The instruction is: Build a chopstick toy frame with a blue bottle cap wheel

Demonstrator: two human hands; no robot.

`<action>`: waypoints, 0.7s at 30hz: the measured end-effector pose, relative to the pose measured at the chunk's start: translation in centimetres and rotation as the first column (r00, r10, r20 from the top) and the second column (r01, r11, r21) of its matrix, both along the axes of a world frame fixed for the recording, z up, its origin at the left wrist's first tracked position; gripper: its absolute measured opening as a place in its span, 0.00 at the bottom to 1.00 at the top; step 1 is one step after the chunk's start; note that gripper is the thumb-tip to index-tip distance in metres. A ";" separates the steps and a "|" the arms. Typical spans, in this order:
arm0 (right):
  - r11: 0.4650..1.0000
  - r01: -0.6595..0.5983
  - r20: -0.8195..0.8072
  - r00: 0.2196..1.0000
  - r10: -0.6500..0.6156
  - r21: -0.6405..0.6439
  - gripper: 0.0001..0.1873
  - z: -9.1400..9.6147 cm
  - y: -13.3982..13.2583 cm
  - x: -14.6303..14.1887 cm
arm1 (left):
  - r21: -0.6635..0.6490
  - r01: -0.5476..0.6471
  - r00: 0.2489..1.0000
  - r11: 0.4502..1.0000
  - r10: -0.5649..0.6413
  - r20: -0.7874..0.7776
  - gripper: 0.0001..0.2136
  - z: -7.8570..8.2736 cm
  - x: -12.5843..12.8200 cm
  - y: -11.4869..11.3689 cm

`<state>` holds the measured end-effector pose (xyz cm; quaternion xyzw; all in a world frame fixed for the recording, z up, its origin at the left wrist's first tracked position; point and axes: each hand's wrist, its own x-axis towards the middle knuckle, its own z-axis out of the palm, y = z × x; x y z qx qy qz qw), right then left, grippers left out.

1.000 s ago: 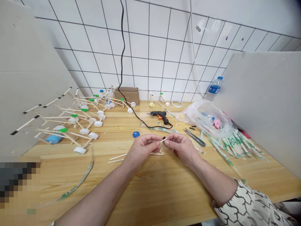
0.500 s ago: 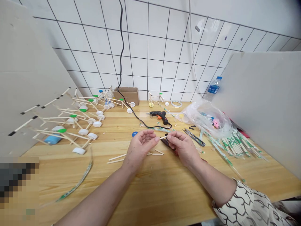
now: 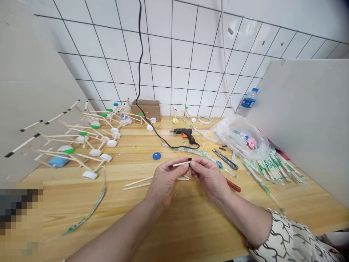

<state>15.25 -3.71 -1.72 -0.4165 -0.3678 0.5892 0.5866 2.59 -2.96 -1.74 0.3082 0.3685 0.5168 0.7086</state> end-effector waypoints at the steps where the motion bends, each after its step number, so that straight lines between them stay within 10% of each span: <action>1: 1.000 0.007 0.006 1.000 -0.007 -0.002 0.08 -0.1 0.0 -0.1 | -0.013 -0.026 1.000 1.000 0.026 0.004 0.15 0.1 0.0 0.0; 21: 0.991 0.119 0.239 0.962 -0.132 0.068 0.09 -0.1 -0.1 -0.6 | -0.028 -0.074 0.996 0.997 0.075 0.039 0.10 0.2 0.1 0.1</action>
